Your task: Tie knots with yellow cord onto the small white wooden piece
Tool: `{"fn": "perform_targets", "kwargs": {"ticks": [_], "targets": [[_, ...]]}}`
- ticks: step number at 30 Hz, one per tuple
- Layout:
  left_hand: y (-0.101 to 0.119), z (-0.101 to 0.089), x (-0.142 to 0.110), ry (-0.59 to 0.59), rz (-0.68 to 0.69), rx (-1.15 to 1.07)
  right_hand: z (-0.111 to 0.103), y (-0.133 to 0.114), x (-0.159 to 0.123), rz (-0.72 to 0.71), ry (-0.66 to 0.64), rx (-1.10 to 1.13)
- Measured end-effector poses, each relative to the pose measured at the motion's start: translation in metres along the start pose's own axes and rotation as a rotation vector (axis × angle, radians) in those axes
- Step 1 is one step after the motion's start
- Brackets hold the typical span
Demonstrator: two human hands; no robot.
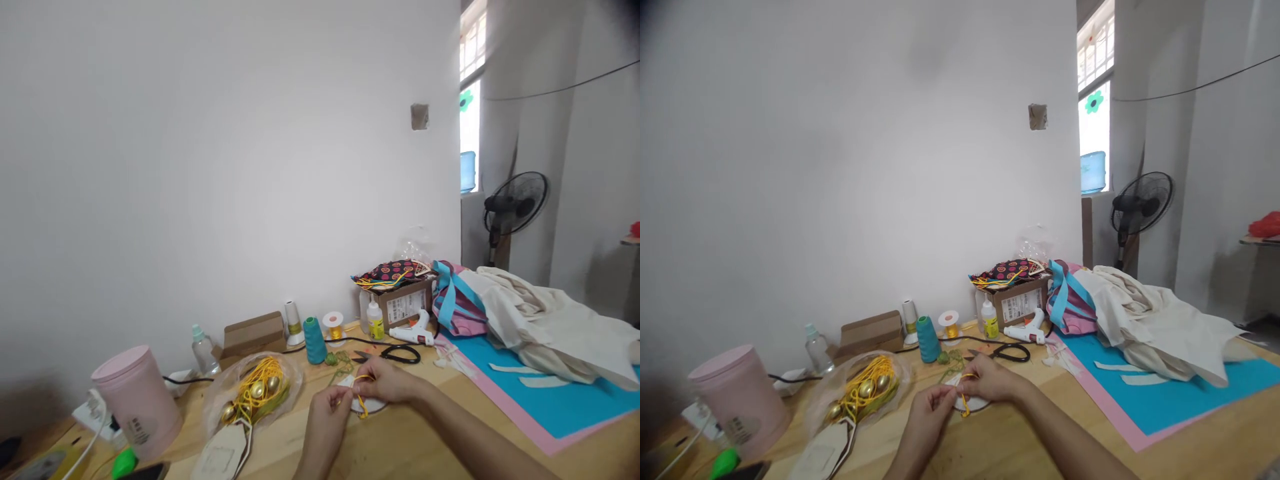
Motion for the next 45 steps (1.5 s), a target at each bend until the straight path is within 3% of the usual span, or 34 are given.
{"fn": "perform_targets", "kwargs": {"ticks": [5, 9, 20, 26, 33, 45], "targets": [[-0.003, -0.001, 0.001, -0.035, -0.06, -0.096, 0.013, 0.002, -0.002, -0.055, 0.185, 0.043], [-0.001, 0.001, -0.002, -0.059, -0.067, -0.123, 0.015, 0.002, -0.002, -0.092, 0.276, -0.068], [0.01, -0.005, -0.007, 0.025, -0.115, -0.168, 0.012, -0.01, -0.004, -0.161, 0.323, -0.388], [0.005, -0.003, -0.006, 0.049, -0.133, -0.072, 0.012, -0.024, -0.006, -0.316, 0.359, -0.591], [0.008, -0.002, -0.006, -0.061, -0.13, -0.198, 0.005, -0.011, -0.005, -0.237, 0.454, -0.546], [0.012, -0.005, -0.007, -0.028, -0.018, -0.083, 0.007, -0.016, -0.006, -0.281, 0.444, -0.641]]}}
Point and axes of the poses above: each hand's wrist, its own x-axis towards the middle knuckle, its own z-axis out of the palm, y = z × x, the point moved 3 cm from there along x, towards the middle knuckle, and after that the axes turned 11 degrees about -z, right-handed, at the moved point
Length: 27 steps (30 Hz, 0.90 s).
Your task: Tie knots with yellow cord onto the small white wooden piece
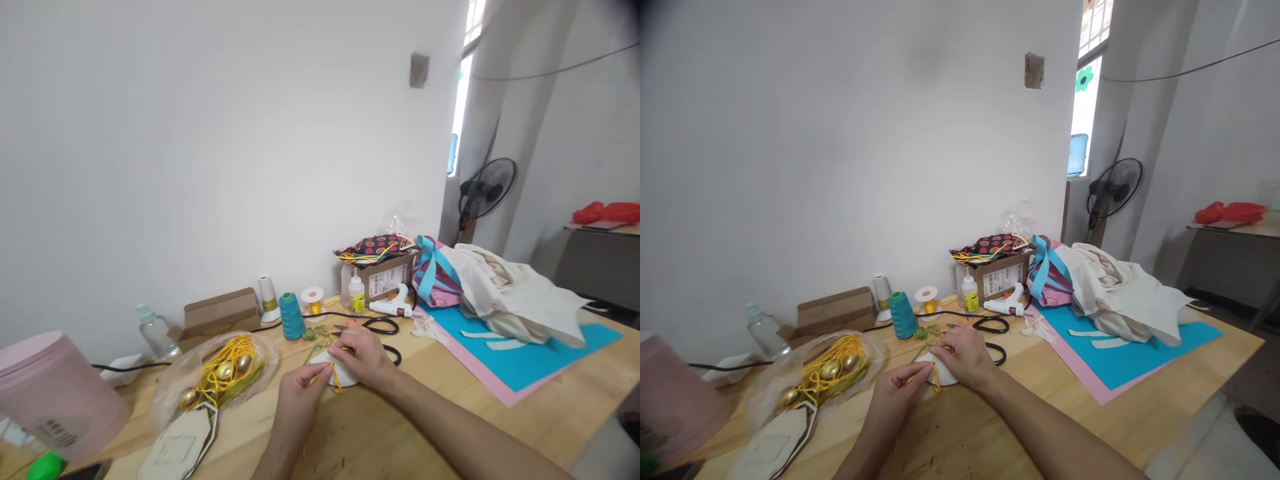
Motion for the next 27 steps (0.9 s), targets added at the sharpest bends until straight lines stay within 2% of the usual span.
{"fn": "perform_targets", "kwargs": {"ticks": [5, 10, 20, 27], "targets": [[0.0025, -0.0002, -0.0025, -0.001, 0.074, 0.123, -0.0011, -0.0061, 0.0006, -0.052, 0.021, -0.078], [0.0048, -0.0021, -0.0051, 0.029, 0.089, 0.111, -0.0056, -0.0051, 0.0007, -0.008, 0.057, -0.058], [0.0031, -0.0033, -0.0021, 0.006, 0.053, 0.074, -0.0068, -0.0031, 0.0011, -0.011, 0.074, -0.018], [-0.0015, -0.0055, 0.0003, 0.095, 0.01, 0.014, -0.0065, -0.0036, 0.0004, -0.002, 0.066, -0.006]]}}
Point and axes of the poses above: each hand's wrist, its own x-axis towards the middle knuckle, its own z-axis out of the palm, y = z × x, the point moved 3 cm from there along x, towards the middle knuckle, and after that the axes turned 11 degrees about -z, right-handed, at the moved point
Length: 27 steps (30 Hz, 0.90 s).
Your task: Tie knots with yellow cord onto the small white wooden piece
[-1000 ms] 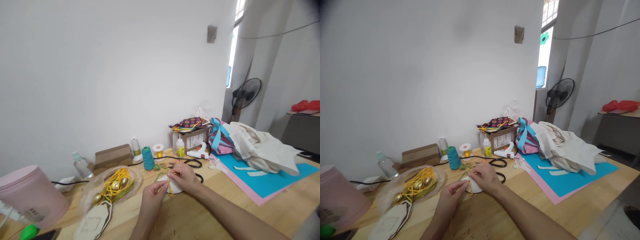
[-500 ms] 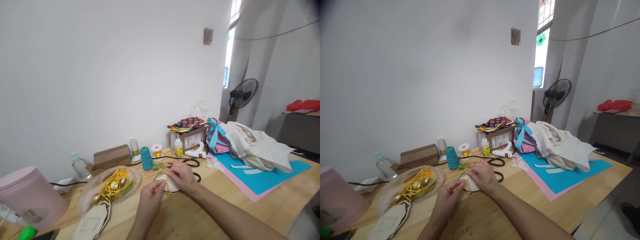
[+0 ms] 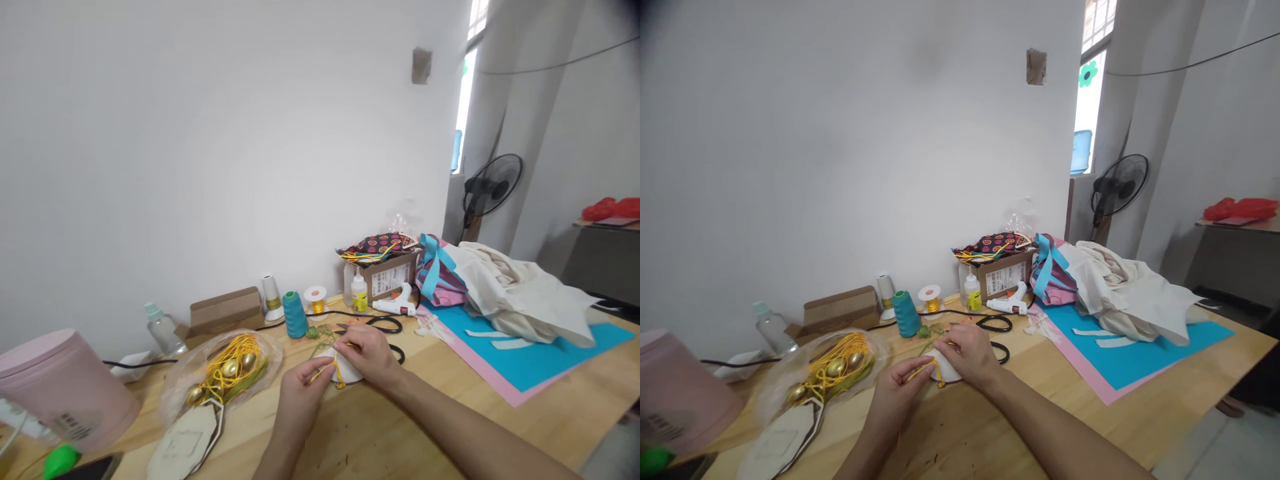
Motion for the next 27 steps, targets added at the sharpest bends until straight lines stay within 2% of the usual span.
{"fn": "perform_targets", "kwargs": {"ticks": [10, 15, 20, 27], "targets": [[-0.002, -0.001, -0.001, 0.004, 0.031, -0.029, -0.001, -0.008, 0.001, -0.04, -0.024, 0.017], [-0.003, 0.0, 0.0, 0.011, -0.008, -0.046, -0.001, -0.007, 0.001, -0.027, -0.034, -0.015], [-0.004, 0.001, 0.0, -0.039, -0.076, -0.152, -0.003, 0.002, 0.002, 0.104, -0.019, 0.097], [-0.015, -0.007, 0.006, -0.042, -0.166, -0.255, 0.014, 0.011, -0.004, 0.416, -0.098, 0.557]]}}
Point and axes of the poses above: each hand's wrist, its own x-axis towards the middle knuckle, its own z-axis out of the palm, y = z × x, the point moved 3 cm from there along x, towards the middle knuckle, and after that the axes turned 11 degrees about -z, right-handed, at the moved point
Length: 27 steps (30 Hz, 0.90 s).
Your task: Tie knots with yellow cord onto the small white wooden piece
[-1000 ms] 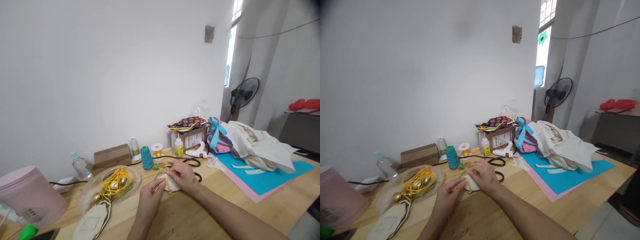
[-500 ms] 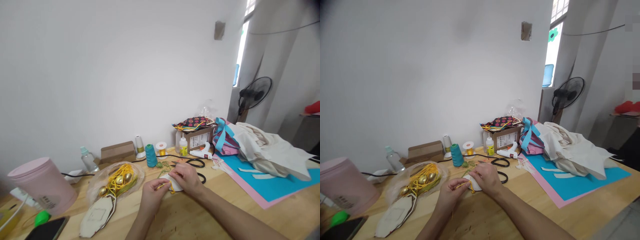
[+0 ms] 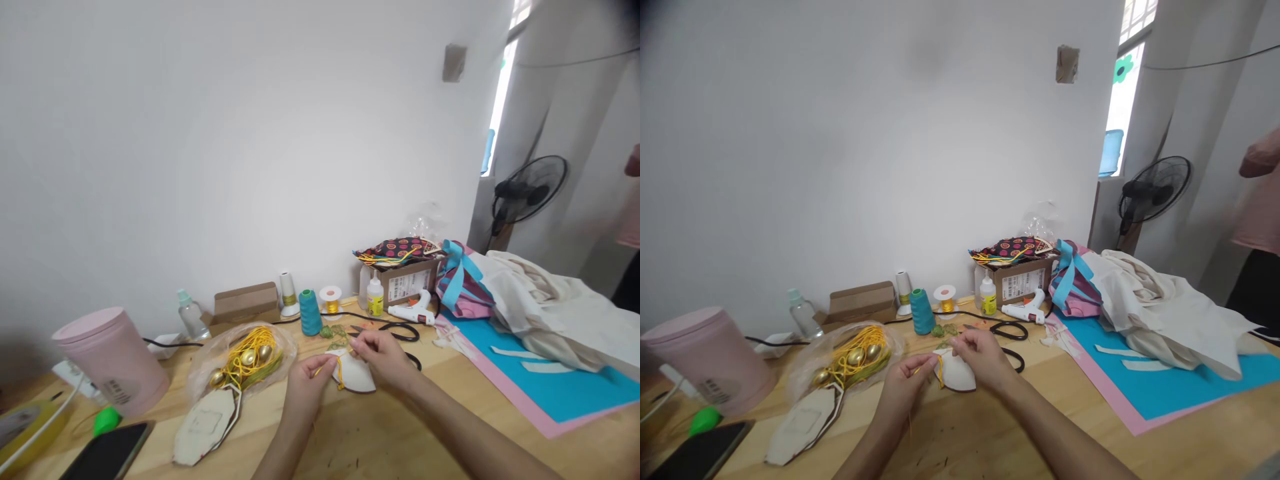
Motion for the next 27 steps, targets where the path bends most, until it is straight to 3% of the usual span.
{"fn": "perform_targets", "kwargs": {"ticks": [4, 9, 17, 23, 27], "targets": [[-0.001, 0.001, 0.002, -0.04, -0.004, -0.04, 0.009, 0.004, -0.004, 0.031, -0.062, 0.011], [-0.001, 0.002, 0.0, 0.005, 0.048, -0.026, 0.017, 0.0, -0.009, -0.042, -0.2, -0.191], [0.002, 0.005, -0.002, 0.03, 0.138, 0.111, 0.013, -0.006, -0.009, -0.047, -0.188, -0.373], [0.004, 0.008, -0.004, -0.009, 0.161, 0.158, 0.01, -0.011, -0.008, -0.079, -0.221, -0.319], [0.003, 0.001, -0.002, 0.069, 0.125, 0.171, 0.005, -0.008, -0.006, 0.08, -0.165, -0.187]]}}
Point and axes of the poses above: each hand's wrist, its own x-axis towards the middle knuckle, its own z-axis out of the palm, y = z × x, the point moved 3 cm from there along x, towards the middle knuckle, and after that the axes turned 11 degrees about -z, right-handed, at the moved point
